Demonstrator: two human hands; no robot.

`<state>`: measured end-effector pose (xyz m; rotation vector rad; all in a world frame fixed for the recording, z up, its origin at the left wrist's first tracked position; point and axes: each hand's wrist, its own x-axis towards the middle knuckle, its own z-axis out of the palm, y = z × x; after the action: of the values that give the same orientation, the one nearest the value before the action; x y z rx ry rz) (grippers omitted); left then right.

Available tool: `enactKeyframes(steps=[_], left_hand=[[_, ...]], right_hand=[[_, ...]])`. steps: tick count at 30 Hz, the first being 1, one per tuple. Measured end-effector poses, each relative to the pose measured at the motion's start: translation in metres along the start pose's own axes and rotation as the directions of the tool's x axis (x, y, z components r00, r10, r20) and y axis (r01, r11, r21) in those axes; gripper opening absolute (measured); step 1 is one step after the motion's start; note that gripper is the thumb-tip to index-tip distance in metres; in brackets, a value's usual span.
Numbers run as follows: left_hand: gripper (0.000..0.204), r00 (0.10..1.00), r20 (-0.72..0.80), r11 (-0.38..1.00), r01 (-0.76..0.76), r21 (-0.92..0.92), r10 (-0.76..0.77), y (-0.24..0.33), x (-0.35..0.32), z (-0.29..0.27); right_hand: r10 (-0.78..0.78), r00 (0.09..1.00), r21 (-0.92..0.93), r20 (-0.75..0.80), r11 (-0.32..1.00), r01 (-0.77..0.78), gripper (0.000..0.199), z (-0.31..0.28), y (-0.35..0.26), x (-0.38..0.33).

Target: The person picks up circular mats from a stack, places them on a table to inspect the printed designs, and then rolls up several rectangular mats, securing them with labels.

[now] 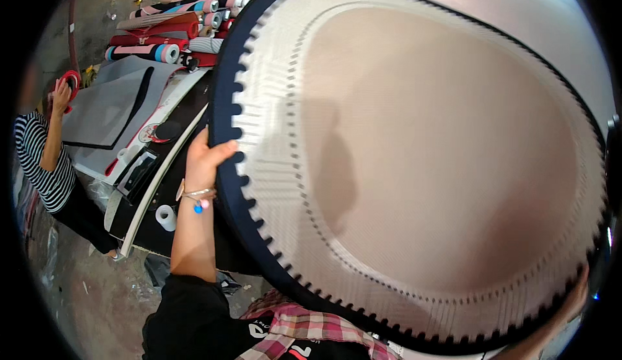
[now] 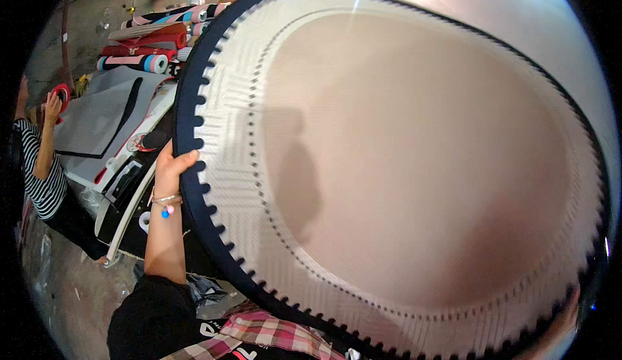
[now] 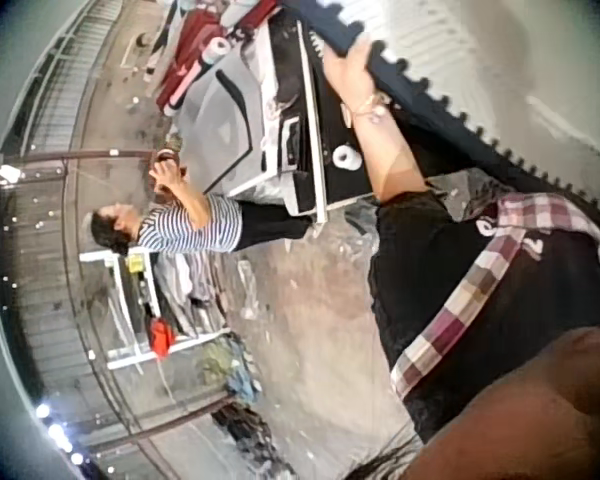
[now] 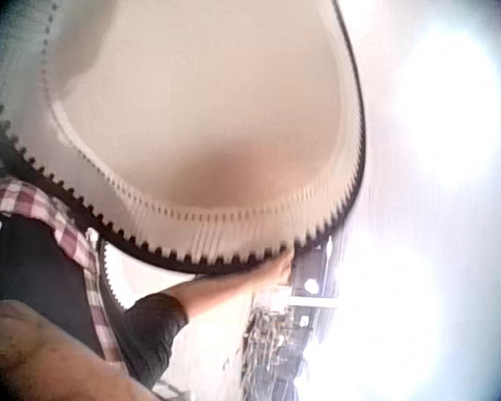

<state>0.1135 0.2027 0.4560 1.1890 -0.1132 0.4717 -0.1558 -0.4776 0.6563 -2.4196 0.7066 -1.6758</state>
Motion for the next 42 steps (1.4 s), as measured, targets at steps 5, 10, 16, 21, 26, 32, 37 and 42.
enactKeyframes(steps=[5,10,16,21,26,32,37,42], left_hand=[[0.039,0.931,-0.347,0.666,0.189,0.722,0.112,-0.08,0.041,-0.145],[0.053,0.97,-0.176,0.164,0.149,0.975,0.165,-0.15,0.002,-0.168],[0.046,0.941,0.338,0.456,-0.289,0.842,-0.028,-0.174,-0.003,0.02],[0.045,0.592,0.729,0.5,-0.542,0.676,-0.343,-0.228,-0.035,0.09],[0.048,0.491,0.681,0.036,-0.797,0.603,-0.544,-0.272,-0.072,0.165],[0.048,0.523,0.738,-0.052,-0.829,0.557,-0.427,-0.313,-0.065,0.209],[0.046,0.459,0.787,0.013,-0.861,0.509,-0.412,-0.313,-0.061,0.217],[0.045,0.463,0.775,-0.022,-0.864,0.503,-0.43,-0.31,-0.085,0.239]], right_hand=[[0.099,0.952,0.227,0.29,0.959,-0.168,0.027,0.189,-0.053,-0.036],[0.028,0.672,0.228,0.74,0.93,-0.289,0.019,0.278,-0.08,-0.193],[0.426,0.125,-0.196,0.896,0.632,-0.75,0.023,0.244,0.015,-0.426],[0.449,-0.26,-0.499,0.855,0.573,-0.65,0.023,0.168,0.007,-0.586],[0.67,-0.459,-0.434,0.583,-0.221,-0.873,0.024,0.084,0.026,-0.686],[0.62,-0.687,0.064,0.378,-0.758,-0.649,0.068,0.05,0.08,-0.721],[0.392,-0.812,0.374,0.433,-0.898,-0.234,0.068,0.105,0.144,-0.792],[0.498,-0.805,0.802,0.321,-0.595,-0.049,0.053,0.191,0.188,-0.818]])
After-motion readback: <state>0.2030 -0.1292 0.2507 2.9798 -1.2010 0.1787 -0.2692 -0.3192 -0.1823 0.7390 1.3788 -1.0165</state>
